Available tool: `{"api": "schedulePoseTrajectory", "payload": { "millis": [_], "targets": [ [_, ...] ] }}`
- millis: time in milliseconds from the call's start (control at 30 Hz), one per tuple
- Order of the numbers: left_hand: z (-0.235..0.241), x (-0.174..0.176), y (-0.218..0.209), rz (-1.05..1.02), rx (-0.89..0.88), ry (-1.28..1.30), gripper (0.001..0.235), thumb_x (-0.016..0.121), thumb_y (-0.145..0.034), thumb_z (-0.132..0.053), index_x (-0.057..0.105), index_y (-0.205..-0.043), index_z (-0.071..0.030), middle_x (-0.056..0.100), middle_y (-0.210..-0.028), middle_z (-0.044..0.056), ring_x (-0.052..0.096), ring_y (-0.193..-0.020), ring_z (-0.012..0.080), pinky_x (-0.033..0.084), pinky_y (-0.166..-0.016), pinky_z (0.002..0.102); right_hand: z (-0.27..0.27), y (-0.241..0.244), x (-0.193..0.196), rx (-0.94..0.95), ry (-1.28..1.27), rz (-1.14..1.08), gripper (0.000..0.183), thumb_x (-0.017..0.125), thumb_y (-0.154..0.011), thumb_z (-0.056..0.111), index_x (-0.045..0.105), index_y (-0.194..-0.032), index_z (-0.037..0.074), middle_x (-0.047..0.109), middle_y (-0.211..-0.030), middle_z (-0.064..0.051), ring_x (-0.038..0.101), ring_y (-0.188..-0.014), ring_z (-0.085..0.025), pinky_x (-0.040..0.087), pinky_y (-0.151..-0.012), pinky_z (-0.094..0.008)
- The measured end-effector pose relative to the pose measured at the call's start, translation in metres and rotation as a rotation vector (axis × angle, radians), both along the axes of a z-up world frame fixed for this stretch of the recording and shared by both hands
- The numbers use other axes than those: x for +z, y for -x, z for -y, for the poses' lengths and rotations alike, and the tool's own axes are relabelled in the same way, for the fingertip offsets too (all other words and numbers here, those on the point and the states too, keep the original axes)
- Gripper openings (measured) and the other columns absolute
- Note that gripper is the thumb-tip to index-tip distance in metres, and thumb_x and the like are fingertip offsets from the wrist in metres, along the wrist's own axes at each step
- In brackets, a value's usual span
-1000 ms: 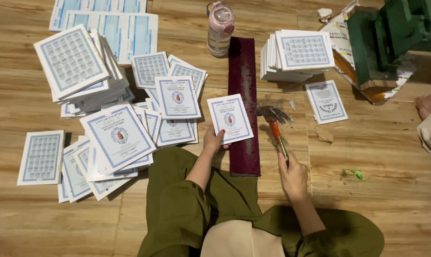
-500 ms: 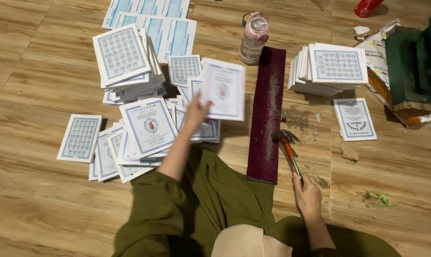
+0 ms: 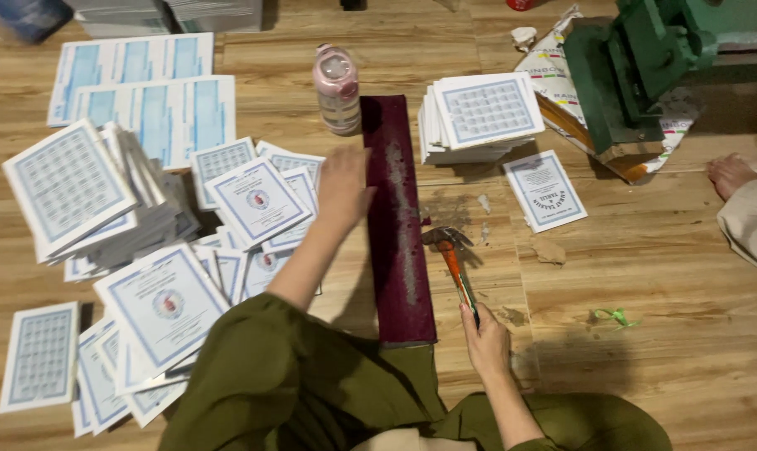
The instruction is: Using a hammer and a punch tool to process small booklets on a wooden block
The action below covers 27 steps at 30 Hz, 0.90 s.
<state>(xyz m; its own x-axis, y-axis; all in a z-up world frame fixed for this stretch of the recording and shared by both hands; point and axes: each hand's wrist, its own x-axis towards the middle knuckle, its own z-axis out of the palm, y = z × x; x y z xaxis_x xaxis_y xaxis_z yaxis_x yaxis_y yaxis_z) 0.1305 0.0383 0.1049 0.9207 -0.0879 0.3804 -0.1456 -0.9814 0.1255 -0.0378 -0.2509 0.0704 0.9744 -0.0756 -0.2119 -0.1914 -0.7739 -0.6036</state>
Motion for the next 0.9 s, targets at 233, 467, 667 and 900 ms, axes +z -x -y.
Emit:
{"api": "schedulePoseTrajectory", "payload": {
  "millis": [233, 467, 667, 900],
  "targets": [
    [0.116, -0.002, -0.093, -0.112, -0.177, -0.310, 0.083, 0.061, -0.073, -0.007, 0.015, -0.141, -0.014, 0.018, -0.145, 0.013, 0.017, -0.133, 0.0331, 0.017, -0.107, 0.050, 0.009, -0.022, -0.013, -0.182, -0.125, 0.056, 0.034, 0.043, -0.087, 0.040, 0.060, -0.069, 0.017, 0.055, -0.048, 0.000, 0.055, -0.049, -0.018, 0.040, -0.054, -0.032],
    [0.111, 0.018, -0.095, 0.371, -0.374, 0.008, 0.028, 0.059, -0.077, -0.008, 0.055, -0.104, -0.016, 0.060, -0.097, 0.002, 0.059, -0.087, 0.0180, 0.049, -0.078, 0.030, 0.010, -0.024, -0.031, -0.376, -0.677, -0.041, 0.033, 0.044, -0.092, 0.031, 0.051, -0.070, 0.007, 0.038, -0.042, -0.002, 0.035, -0.027, -0.010, 0.028, -0.023, -0.023],
    [0.073, 0.105, -0.020, 0.186, -0.511, 0.877, 0.014, 0.058, -0.087, -0.023, 0.059, -0.101, -0.023, 0.062, -0.089, -0.007, 0.059, -0.084, 0.0103, 0.046, -0.078, 0.026, 0.011, -0.021, -0.009, -0.467, -0.716, -0.020, 0.034, 0.041, -0.095, 0.034, 0.050, -0.077, 0.007, 0.038, -0.045, -0.003, 0.038, -0.029, -0.011, 0.034, -0.022, -0.023],
    [0.049, 0.062, 0.021, -0.416, -0.499, 0.959, 0.019, 0.061, -0.081, -0.010, 0.059, -0.099, -0.004, 0.063, -0.094, 0.020, 0.058, -0.096, 0.0371, 0.042, -0.085, 0.047, 0.015, -0.004, -0.015, -0.471, -0.729, 0.015, 0.036, 0.041, -0.096, 0.038, 0.048, -0.078, 0.008, 0.038, -0.047, -0.003, 0.038, -0.029, -0.012, 0.034, -0.022, -0.024]
  ]
}}
